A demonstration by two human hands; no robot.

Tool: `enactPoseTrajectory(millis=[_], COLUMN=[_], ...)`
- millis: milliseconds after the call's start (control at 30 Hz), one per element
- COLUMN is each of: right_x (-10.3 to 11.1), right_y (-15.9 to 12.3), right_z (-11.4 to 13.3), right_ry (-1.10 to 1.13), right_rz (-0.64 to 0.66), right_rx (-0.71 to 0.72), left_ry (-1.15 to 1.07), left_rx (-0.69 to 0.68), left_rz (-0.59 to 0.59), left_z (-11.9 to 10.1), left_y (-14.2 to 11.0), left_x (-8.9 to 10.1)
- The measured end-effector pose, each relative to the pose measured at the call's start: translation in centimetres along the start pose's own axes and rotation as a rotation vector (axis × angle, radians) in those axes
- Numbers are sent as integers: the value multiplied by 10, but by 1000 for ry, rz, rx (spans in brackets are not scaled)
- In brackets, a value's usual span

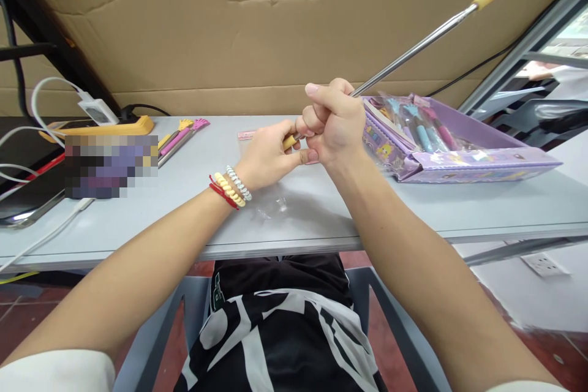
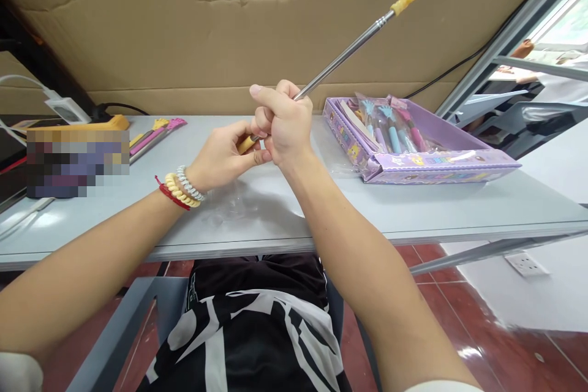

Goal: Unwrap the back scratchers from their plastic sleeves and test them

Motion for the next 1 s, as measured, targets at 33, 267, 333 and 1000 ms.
enactPoseTrajectory(millis=[33,267,333,1000], right_x=[0,-6,-7,-3], right_y=[0,-5,-7,13], right_z=[-1,-7,-7,6], right_ry=[-4,-79,-88,-88], right_rz=[2,67,66,296], right_rx=[-5,-30,-30,56], left_ry=[-15,72,116,192], left_rx=[-7,-49,-39,78], left_rz=[8,-23,-30,104], left_z=[0,4,5,2], left_y=[0,2,2,2], left_x=[-1,-8,-9,1])
Point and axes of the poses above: each hand's wrist, its own y-axis towards the middle knuckle, its own x-axis out of the back of the hand, z = x × y, the point moved 9 cm from there along y, towards the middle knuckle, and after that the axes turned 14 degrees about x, right-handed, at the moved point
